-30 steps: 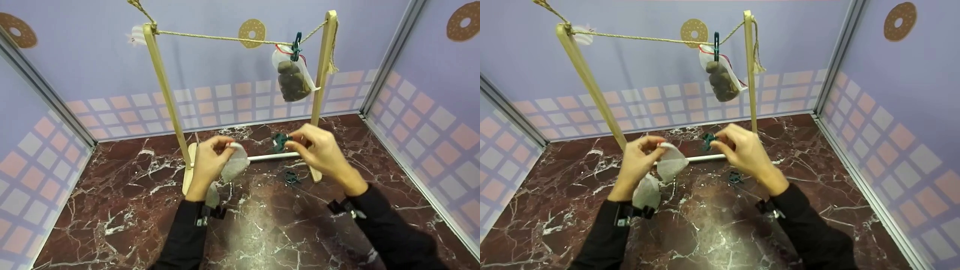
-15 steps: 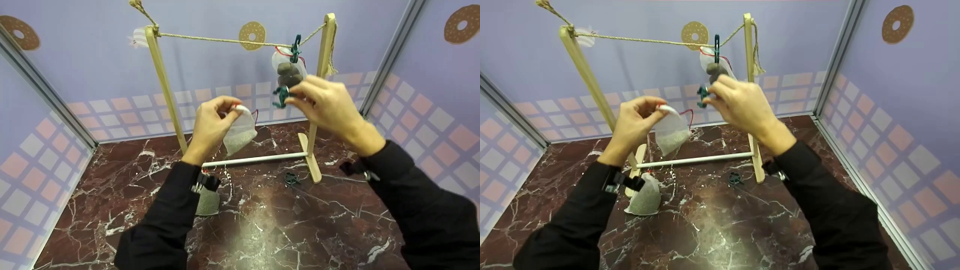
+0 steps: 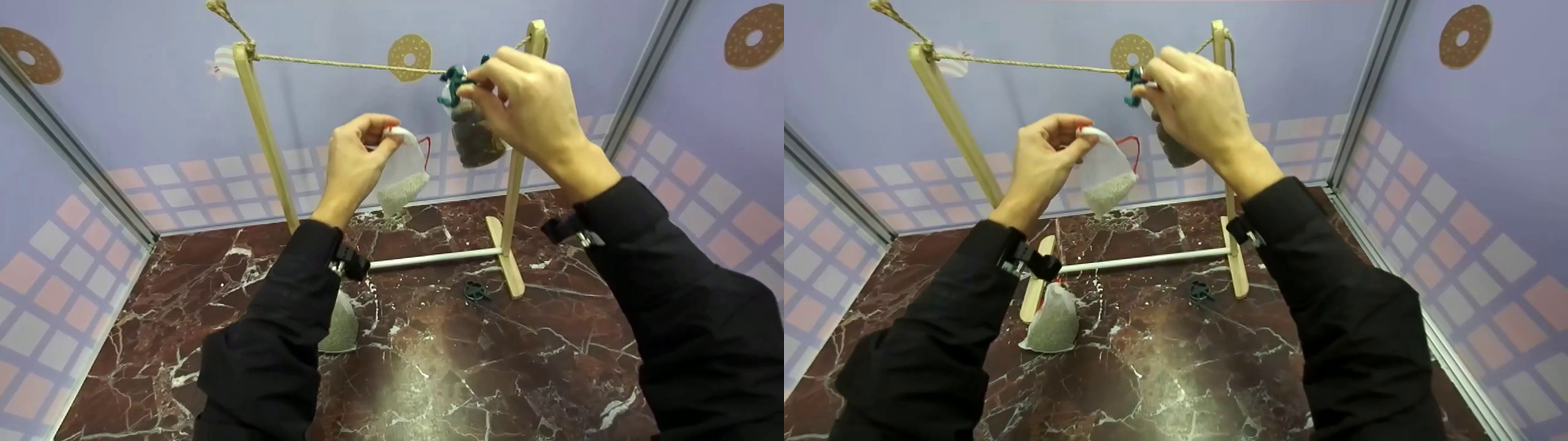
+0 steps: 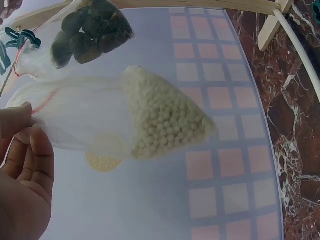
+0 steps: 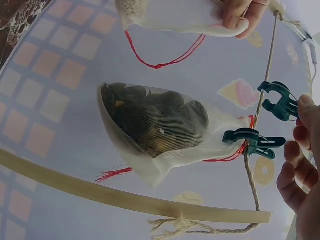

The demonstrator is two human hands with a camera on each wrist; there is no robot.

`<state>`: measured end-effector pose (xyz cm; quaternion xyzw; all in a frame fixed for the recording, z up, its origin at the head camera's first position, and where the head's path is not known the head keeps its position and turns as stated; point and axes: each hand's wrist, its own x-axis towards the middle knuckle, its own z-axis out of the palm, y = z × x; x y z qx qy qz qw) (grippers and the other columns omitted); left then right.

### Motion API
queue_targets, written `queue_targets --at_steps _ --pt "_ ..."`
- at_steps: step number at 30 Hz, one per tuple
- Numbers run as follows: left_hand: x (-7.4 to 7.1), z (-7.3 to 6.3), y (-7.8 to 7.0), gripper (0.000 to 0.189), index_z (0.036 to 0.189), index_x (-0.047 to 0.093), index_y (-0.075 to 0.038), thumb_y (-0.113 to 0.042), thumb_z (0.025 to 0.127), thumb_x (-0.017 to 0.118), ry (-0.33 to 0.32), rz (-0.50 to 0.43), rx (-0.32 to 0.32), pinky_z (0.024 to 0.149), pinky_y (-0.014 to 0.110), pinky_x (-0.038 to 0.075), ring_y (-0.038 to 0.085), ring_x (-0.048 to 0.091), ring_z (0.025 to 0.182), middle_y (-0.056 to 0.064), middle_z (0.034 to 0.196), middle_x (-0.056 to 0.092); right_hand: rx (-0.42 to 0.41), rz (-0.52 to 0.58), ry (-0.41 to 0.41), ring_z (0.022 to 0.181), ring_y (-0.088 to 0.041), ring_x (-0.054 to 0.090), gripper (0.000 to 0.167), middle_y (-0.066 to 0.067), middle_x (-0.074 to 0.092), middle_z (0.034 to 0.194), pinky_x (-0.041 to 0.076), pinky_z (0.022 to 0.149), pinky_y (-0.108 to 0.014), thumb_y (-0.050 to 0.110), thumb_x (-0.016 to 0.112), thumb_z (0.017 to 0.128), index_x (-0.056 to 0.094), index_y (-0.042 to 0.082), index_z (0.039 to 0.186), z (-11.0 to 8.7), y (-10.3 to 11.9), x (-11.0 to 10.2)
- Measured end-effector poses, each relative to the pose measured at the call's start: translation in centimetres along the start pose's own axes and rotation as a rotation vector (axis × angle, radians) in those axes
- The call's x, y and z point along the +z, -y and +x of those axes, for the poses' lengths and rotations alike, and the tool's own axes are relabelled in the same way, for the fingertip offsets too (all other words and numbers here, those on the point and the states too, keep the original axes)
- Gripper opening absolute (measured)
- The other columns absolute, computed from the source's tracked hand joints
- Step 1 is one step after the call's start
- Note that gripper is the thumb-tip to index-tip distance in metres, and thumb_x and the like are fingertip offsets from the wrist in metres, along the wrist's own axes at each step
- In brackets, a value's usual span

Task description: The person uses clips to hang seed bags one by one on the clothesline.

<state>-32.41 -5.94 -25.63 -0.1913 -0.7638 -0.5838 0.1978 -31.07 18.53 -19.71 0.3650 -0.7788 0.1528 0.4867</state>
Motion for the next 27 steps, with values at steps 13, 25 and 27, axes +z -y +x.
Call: queue_targets --at_steps 13,25,27 --pt "0.3 1.6 -1.3 0.018 0.108 0.073 -0.001 -0.002 0.09 0.075 -0.094 -0.153 0.015 0.071 0.025 0.055 0.018 0.064 0.08 0.009 0.097 0.073 0.016 -0.076 0.024 0.083 -0.036 0.048 0.035 -0.014 0.07 0.089 0.039 0.077 -0.046 0.033 0.065 0.099 0.074 -0.002 0.096 1.7 -0.8 0.6" --pt "1.0 2.6 -2.1 0.017 0.107 0.073 0.001 0.0 0.09 0.075 -0.088 -0.188 0.056 0.071 0.025 0.055 0.018 0.065 0.079 0.009 0.097 0.073 -0.027 -0.059 0.146 0.087 -0.038 0.042 0.033 -0.016 0.068 0.091 0.026 0.078 -0.044 0.031 0.067 0.098 0.075 -0.001 0.099 2.2 -1.9 0.5" --pt "1.3 2.8 -2.2 0.018 0.108 0.072 0.001 0.0 0.09 0.074 -0.085 -0.187 0.058 0.072 0.025 0.055 0.019 0.065 0.08 0.009 0.098 0.073 -0.017 -0.038 0.162 0.088 -0.038 0.042 0.035 -0.016 0.065 0.09 0.025 0.08 -0.043 0.033 0.067 0.097 0.076 0.0 0.102 2.2 -1.9 0.5"
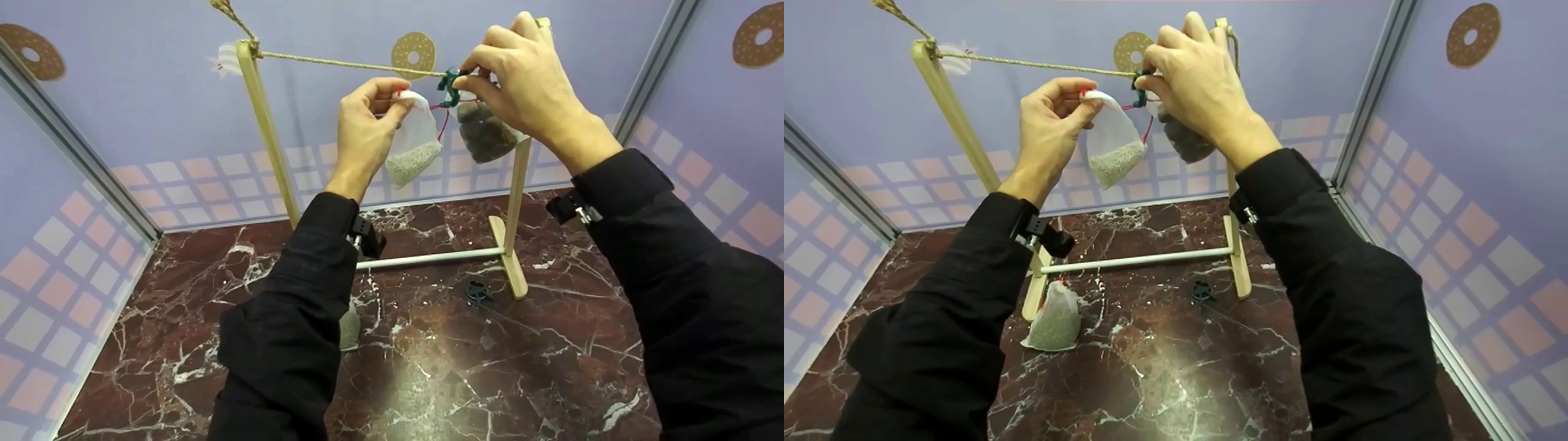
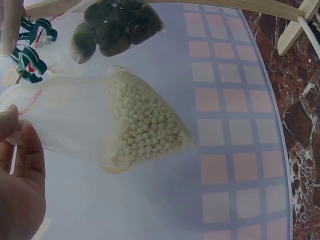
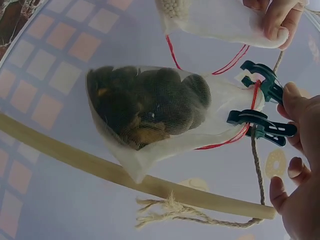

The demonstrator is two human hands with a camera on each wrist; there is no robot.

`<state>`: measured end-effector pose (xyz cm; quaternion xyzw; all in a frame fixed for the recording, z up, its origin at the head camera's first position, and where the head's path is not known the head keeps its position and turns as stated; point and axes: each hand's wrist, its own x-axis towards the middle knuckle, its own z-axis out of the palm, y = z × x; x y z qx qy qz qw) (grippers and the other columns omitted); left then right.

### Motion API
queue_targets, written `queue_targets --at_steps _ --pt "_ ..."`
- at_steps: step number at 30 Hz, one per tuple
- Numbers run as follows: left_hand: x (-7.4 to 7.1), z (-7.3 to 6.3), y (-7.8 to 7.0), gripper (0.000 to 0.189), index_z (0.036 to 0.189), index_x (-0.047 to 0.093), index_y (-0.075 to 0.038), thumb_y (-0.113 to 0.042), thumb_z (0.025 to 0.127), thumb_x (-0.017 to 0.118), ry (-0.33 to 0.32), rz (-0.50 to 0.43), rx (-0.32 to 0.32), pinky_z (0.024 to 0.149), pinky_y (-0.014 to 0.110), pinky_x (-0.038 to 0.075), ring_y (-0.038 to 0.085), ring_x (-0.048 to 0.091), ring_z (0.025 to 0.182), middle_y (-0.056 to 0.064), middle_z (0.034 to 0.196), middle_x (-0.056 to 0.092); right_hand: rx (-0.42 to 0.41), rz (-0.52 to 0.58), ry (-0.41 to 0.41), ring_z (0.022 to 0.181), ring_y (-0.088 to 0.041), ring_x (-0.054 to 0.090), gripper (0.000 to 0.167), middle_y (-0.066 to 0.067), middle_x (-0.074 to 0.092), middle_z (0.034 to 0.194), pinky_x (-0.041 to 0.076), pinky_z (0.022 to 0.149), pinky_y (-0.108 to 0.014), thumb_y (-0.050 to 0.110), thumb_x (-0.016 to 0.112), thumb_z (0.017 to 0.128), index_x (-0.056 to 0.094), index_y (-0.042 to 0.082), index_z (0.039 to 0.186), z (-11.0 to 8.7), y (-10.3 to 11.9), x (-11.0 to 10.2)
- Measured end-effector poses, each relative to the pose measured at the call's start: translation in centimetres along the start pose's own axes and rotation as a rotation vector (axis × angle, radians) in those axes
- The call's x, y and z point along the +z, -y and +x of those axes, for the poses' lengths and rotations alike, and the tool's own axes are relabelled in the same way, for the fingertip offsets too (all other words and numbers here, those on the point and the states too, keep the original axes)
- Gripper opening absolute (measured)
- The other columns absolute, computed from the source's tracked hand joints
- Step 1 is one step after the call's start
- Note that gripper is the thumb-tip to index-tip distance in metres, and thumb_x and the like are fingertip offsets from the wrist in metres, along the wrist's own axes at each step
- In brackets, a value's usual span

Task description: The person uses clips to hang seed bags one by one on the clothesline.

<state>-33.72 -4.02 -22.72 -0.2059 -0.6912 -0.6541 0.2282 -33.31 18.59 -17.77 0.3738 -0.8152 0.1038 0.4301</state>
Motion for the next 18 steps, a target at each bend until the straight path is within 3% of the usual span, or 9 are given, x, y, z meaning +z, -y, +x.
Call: queue_targets --at_steps 10,18 --pt "1.0 0.4 -0.1 0.017 0.107 0.073 0.001 -0.001 0.09 0.075 -0.021 0.013 0.028 0.076 0.025 0.056 0.019 0.068 0.083 0.008 0.097 0.073 0.102 0.079 0.069 0.095 -0.036 0.044 0.034 -0.016 0.062 0.097 0.028 0.088 -0.043 0.034 0.069 0.095 0.077 0.003 0.104 0.4 0.6 0.1" --pt "1.6 0.1 -0.3 0.021 0.108 0.073 0.001 -0.005 0.088 0.078 -0.019 -0.015 0.056 0.074 0.027 0.056 0.02 0.068 0.085 0.007 0.098 0.075 0.092 0.093 0.063 0.097 -0.036 0.043 0.035 -0.016 0.06 0.096 0.028 0.09 -0.042 0.035 0.069 0.095 0.077 0.003 0.104 0.4 0.9 0.3"
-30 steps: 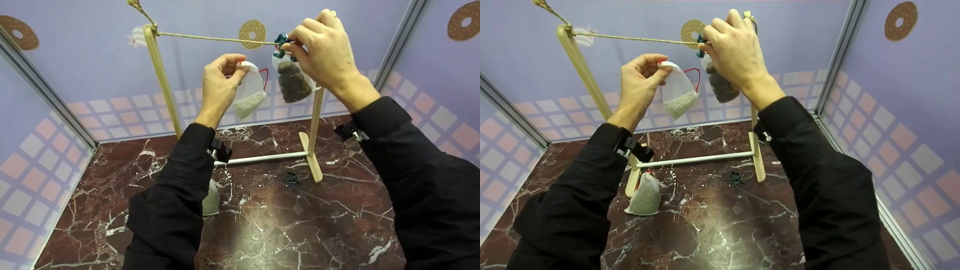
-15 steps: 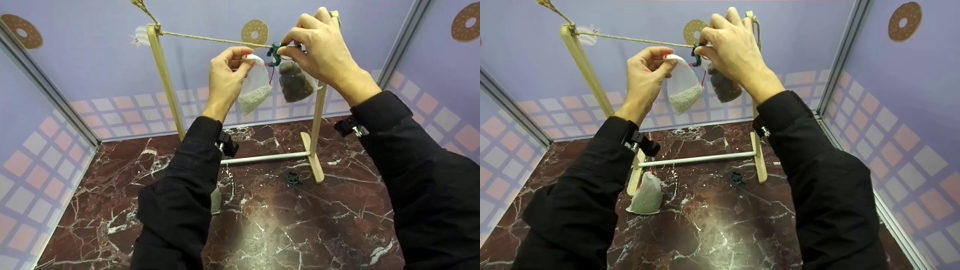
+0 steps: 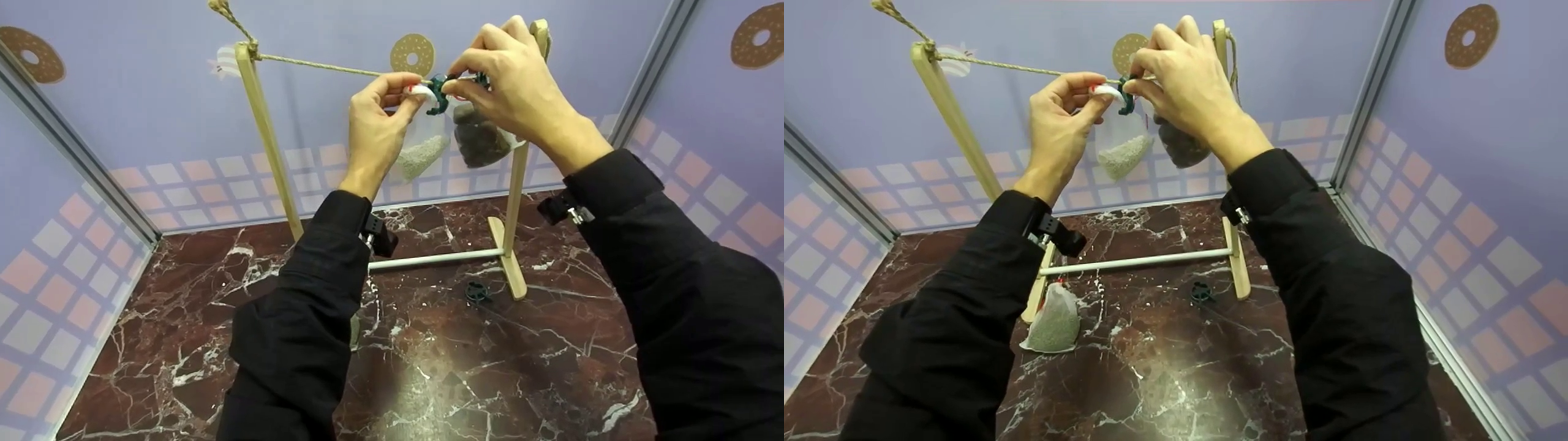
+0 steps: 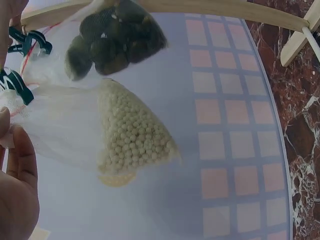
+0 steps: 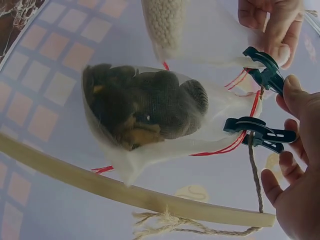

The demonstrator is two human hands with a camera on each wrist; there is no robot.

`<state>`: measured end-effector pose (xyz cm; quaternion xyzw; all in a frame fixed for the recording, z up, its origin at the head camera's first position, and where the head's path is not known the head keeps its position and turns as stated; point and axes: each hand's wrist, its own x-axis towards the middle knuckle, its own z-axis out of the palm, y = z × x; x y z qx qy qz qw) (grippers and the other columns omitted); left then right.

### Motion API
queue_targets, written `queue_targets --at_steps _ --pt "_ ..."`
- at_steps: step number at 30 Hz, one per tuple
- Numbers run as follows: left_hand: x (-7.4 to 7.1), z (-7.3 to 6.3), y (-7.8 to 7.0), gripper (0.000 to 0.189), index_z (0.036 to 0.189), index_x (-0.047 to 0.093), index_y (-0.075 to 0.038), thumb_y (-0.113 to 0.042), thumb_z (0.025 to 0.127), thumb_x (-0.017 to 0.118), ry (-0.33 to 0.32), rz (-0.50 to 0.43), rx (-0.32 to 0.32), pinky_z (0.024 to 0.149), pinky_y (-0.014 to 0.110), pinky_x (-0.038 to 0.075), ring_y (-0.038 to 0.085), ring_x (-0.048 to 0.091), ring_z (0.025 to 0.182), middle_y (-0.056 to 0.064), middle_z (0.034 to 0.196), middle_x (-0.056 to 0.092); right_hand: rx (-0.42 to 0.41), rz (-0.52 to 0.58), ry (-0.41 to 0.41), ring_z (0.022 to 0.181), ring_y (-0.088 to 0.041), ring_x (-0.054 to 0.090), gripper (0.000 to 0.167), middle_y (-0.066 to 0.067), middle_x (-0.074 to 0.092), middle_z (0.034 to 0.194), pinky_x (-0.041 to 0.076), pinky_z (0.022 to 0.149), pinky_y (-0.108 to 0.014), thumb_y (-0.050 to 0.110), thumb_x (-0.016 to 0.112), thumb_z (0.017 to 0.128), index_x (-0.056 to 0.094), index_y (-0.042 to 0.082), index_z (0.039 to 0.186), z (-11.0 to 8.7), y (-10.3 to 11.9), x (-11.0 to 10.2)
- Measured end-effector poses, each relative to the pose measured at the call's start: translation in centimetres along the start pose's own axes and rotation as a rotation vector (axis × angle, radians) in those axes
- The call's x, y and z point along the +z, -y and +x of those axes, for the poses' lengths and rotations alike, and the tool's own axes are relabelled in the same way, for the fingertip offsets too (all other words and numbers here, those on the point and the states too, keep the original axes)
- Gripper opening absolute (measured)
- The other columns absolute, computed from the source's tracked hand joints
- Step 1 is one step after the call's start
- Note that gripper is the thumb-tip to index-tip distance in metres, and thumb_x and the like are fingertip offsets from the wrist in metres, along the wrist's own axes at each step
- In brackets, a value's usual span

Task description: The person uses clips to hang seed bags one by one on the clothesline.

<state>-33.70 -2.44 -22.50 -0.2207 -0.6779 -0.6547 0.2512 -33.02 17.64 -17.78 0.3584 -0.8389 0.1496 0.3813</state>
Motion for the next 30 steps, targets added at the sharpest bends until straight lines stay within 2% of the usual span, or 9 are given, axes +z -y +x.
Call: queue_targets --at_steps 6,12,17,24,30 --pt "-0.1 0.0 -0.1 0.021 0.108 0.073 0.002 -0.004 0.089 0.077 0.004 -0.035 0.01 0.07 0.027 0.056 0.019 0.066 0.083 0.008 0.096 0.074 -0.041 -0.021 -0.016 0.105 -0.038 0.043 0.04 -0.017 0.058 0.102 0.03 0.095 -0.044 0.039 0.067 0.094 0.077 0.003 0.109 0.0 0.0 0.0" --pt "-0.1 -0.1 0.2 0.021 0.11 0.073 0.001 -0.006 0.09 0.076 0.0 -0.04 -0.012 0.069 0.026 0.056 0.018 0.065 0.082 0.008 0.096 0.073 -0.041 -0.036 0.059 0.114 -0.039 0.043 0.051 -0.019 0.06 0.118 0.032 0.103 -0.05 0.041 0.063 0.096 0.067 0.002 0.128 -0.3 0.0 0.3" --pt "-0.1 -0.2 0.5 0.021 0.11 0.072 0.001 -0.005 0.09 0.076 0.003 -0.087 -0.03 0.068 0.028 0.056 0.02 0.064 0.08 0.009 0.095 0.073 -0.056 -0.037 0.071 0.115 -0.04 0.044 0.054 -0.019 0.061 0.125 0.032 0.103 -0.053 0.041 0.057 0.101 0.06 0.003 0.138 -0.6 -0.1 0.6" --pt "-0.4 -0.5 0.8 0.022 0.111 0.069 0.001 -0.003 0.091 0.074 0.023 -0.103 -0.043 0.067 0.027 0.054 0.018 0.063 0.079 0.009 0.095 0.072 -0.051 -0.022 0.083 0.117 -0.039 0.045 0.064 -0.018 0.063 0.125 0.032 0.105 -0.053 0.047 0.06 0.098 0.057 0.002 0.142 -0.9 -0.3 0.9" --pt "-0.7 -0.7 1.1 0.025 0.115 0.068 0.001 -0.006 0.092 0.074 0.034 -0.054 -0.016 0.069 0.027 0.054 0.019 0.064 0.081 0.009 0.098 0.073 -0.063 -0.018 0.092 0.12 -0.039 0.045 0.063 -0.019 0.06 0.13 0.031 0.109 -0.052 0.045 0.064 0.098 0.055 0.002 0.144 -1.2 -0.4 1.0"
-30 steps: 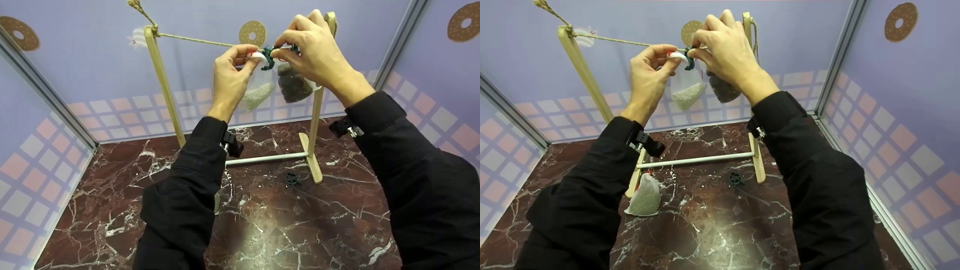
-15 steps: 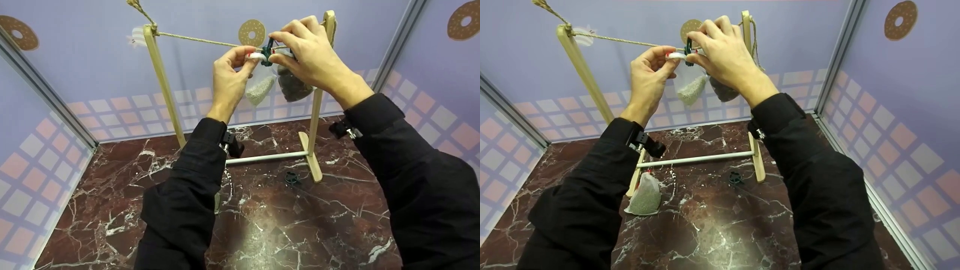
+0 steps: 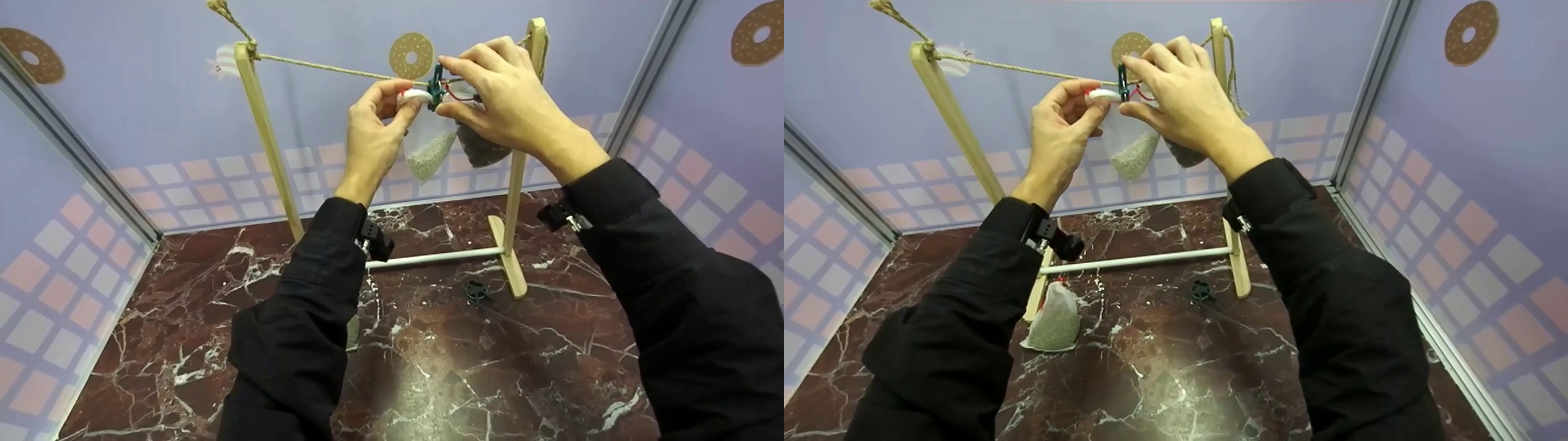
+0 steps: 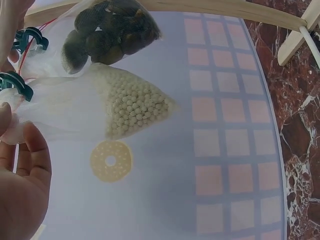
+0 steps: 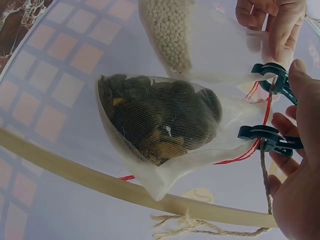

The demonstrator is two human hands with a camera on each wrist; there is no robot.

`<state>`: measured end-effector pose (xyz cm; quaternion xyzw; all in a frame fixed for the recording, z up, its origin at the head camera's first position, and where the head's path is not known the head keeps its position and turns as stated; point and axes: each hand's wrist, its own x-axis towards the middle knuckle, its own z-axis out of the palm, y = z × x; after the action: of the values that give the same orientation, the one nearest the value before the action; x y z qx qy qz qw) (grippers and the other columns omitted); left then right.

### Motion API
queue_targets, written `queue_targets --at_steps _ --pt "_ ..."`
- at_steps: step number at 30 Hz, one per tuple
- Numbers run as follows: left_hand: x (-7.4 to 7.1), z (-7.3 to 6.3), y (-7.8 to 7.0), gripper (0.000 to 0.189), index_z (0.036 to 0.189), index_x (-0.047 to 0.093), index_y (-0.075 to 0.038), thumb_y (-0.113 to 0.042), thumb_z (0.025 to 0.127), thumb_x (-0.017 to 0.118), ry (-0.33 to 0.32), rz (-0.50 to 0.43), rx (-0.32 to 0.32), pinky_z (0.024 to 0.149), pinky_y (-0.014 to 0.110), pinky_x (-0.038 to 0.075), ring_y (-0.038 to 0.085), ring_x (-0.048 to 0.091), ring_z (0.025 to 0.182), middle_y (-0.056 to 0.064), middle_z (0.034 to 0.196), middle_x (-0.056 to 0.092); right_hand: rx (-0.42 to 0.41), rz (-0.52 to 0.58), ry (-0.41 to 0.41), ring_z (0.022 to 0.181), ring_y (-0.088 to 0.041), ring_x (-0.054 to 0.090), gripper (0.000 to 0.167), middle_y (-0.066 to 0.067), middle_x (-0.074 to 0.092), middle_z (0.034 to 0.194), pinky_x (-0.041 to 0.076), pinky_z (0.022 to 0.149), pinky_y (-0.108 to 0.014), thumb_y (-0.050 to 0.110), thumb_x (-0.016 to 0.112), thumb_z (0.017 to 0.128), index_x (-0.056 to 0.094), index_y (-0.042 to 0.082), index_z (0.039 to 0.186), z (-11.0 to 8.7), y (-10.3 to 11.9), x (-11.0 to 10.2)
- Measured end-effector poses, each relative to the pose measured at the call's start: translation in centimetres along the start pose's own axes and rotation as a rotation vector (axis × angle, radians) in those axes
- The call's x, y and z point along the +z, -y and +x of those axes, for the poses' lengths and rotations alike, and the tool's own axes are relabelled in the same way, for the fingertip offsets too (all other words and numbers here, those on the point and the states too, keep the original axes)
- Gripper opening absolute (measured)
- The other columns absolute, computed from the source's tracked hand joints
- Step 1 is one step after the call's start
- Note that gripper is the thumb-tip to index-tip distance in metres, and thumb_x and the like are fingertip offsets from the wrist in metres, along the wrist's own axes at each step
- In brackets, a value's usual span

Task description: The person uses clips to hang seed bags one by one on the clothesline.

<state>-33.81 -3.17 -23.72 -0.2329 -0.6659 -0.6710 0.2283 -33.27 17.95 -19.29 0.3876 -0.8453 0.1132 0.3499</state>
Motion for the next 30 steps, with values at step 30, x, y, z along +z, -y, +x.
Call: queue_targets --at_steps 30 --pt "-2.2 -11.3 4.9 0.054 0.14 0.047 0.002 -0.021 0.096 0.069 0.048 0.415 0.251 0.11 0.037 0.042 0.019 0.05 0.13 0.018 0.143 0.052 -0.032 0.196 -0.521 0.144 -0.047 0.029 0.051 -0.023 0.036 0.154 0.011 0.121 -0.059 0.017 0.079 0.085 0.062 0.009 0.133 -9.3 2.4 5.1"
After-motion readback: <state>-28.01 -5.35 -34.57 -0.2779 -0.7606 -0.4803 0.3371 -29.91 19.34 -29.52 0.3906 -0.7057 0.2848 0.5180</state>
